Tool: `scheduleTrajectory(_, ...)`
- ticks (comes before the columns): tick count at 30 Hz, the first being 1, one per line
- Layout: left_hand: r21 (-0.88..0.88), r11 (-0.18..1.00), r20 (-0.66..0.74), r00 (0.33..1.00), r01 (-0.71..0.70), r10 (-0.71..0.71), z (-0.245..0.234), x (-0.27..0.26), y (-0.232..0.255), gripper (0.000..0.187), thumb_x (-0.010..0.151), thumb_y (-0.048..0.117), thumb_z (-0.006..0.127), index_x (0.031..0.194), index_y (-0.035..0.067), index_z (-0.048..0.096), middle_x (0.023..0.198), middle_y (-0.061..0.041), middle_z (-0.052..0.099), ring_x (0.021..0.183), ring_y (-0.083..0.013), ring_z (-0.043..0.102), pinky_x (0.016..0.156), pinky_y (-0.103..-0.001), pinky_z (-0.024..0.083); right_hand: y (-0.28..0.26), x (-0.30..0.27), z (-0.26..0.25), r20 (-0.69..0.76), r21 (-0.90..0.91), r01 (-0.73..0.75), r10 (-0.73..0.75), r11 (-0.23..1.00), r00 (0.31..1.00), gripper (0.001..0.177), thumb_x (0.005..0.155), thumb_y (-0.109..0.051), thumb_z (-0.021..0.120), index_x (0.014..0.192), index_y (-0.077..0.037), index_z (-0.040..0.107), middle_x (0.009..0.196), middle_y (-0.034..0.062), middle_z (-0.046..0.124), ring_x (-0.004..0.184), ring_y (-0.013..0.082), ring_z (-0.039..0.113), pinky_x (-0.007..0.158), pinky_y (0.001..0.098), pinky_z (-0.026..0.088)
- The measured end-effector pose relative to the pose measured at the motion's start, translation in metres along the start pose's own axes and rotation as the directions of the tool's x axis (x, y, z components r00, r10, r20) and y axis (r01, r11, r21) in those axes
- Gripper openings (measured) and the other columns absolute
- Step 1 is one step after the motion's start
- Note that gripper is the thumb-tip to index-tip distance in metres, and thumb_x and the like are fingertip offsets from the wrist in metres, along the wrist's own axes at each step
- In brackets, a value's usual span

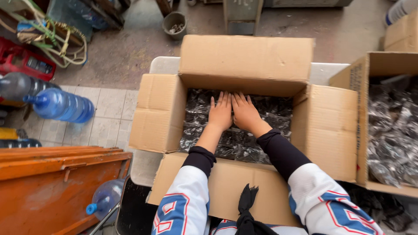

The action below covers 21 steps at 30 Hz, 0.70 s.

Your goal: The person repeatedly picks up small plastic-wrapped items from a cardboard box and places them into another cardboard box. The person arranges the items by hand to fit them inside the destination box.

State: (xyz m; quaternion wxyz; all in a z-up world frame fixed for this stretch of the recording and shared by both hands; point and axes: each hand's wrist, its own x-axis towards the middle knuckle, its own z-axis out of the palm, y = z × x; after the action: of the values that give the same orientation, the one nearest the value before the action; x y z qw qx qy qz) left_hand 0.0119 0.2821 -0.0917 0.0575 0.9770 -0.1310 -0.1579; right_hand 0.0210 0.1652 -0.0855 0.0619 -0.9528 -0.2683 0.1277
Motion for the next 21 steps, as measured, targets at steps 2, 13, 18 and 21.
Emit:
scheduleTrajectory(2,-0.008,0.998,-0.084,0.995,-0.056,0.056,-0.006,0.008,0.019,0.083,0.085,0.02,0.053,0.153,0.0,0.012,0.161,-0.018,0.007,0.149,-0.033,0.005,0.117,-0.061,0.004,0.027,-0.017,-0.005,-0.163,0.099,0.052,-0.035,0.994,0.986,0.072,0.08,-0.011,0.046,0.148,0.003,0.029,0.151,0.0222,0.031,0.143,0.037,0.026,0.114,0.0538,0.026)
scheduleTrajectory(13,0.048,0.932,-0.344,0.87,-0.359,0.353,-0.037,0.067,0.267,0.087,0.083,0.031,0.065,0.152,0.001,0.021,0.159,-0.017,0.018,0.148,-0.0316,0.021,0.119,-0.054,0.019,0.235,-0.184,-0.027,-0.707,0.201,0.045,0.113,0.979,0.698,0.066,0.081,-0.002,0.051,0.145,-0.001,0.043,0.139,0.0173,0.048,0.125,0.034,0.051,0.103,0.0399,0.044)
scheduleTrajectory(18,-0.09,0.855,-0.191,0.852,-0.511,0.488,-0.013,0.097,0.386,0.085,0.08,0.03,0.064,0.149,-0.002,0.026,0.157,-0.02,0.025,0.146,-0.0347,0.025,0.114,-0.058,0.029,0.328,-0.264,-0.008,-0.619,0.27,-0.121,0.269,0.955,0.738,0.063,0.079,-0.001,0.051,0.142,-0.002,0.049,0.132,0.0191,0.056,0.123,0.0325,0.054,0.103,0.0398,0.045)
scheduleTrajectory(21,-0.19,0.848,-0.02,0.866,-0.495,0.5,0.017,0.118,0.442,0.088,0.078,0.033,0.06,0.153,0.004,0.022,0.16,-0.015,0.02,0.147,-0.0301,0.022,0.115,-0.057,0.026,0.372,-0.297,0.012,-0.452,0.299,-0.265,0.381,0.917,0.806,0.066,0.074,0.0,0.051,0.14,0.001,0.049,0.129,0.0235,0.058,0.122,0.0337,0.055,0.105,0.0415,0.044)
